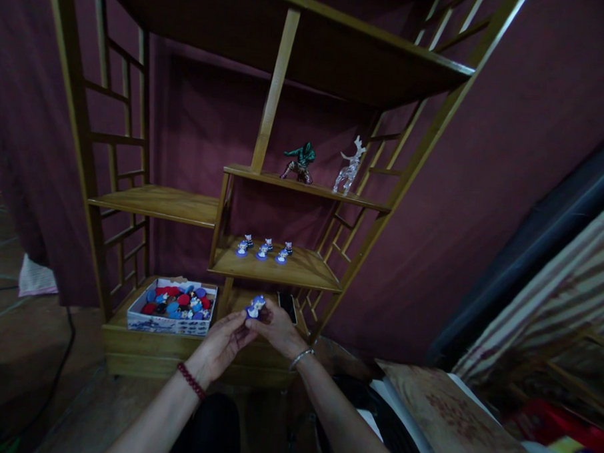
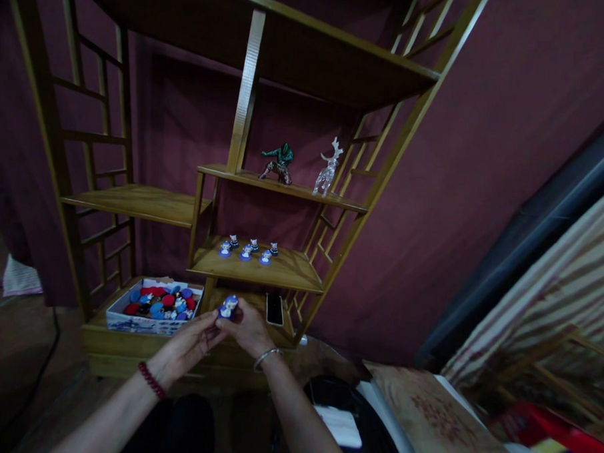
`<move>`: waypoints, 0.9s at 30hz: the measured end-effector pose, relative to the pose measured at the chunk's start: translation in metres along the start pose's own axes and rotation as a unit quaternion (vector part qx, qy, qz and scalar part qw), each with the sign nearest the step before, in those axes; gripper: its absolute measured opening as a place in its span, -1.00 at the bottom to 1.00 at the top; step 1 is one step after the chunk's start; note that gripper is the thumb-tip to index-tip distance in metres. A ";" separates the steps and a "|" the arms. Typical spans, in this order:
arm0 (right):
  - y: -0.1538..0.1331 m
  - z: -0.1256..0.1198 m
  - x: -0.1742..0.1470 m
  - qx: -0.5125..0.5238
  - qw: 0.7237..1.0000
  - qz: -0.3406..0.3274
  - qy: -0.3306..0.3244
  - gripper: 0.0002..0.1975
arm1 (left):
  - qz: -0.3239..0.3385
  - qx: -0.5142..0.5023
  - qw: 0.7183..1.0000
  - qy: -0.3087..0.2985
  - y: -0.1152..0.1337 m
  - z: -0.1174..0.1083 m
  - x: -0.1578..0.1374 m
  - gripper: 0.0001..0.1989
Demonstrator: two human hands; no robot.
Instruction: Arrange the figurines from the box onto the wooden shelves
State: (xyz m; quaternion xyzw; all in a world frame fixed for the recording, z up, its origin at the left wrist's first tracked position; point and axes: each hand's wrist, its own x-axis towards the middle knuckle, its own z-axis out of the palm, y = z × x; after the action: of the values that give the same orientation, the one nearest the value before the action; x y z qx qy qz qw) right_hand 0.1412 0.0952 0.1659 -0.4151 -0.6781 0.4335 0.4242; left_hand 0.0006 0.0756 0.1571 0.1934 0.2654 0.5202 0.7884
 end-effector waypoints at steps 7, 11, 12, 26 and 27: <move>0.002 -0.008 -0.001 -0.019 0.999 0.009 0.026 -0.65 | 0.010 0.017 1.000 0.011 -0.003 0.000 0.018 -0.92; -0.001 -0.014 0.002 -0.012 0.999 0.007 0.040 -0.62 | 0.026 0.048 0.999 -0.001 -0.003 0.005 0.028 -0.93; -0.001 -0.016 0.004 -0.009 0.999 0.006 0.040 -0.61 | 0.037 0.061 0.997 -0.001 -0.002 0.008 0.029 -0.93; 0.018 -0.046 0.031 0.018 0.995 0.006 0.097 -0.61 | 0.134 0.237 0.962 0.022 0.005 0.041 0.051 -0.87; 0.017 -0.048 0.032 0.013 0.995 0.006 0.098 -0.62 | 0.138 0.251 0.958 0.020 0.005 0.044 0.053 -0.87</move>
State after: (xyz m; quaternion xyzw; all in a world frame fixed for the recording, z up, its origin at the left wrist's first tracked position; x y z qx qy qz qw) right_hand 0.1801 0.1408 0.1691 -0.4538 -0.6251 0.4024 0.4913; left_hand 0.0405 0.1250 0.1828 0.4093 0.3741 0.5443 0.6295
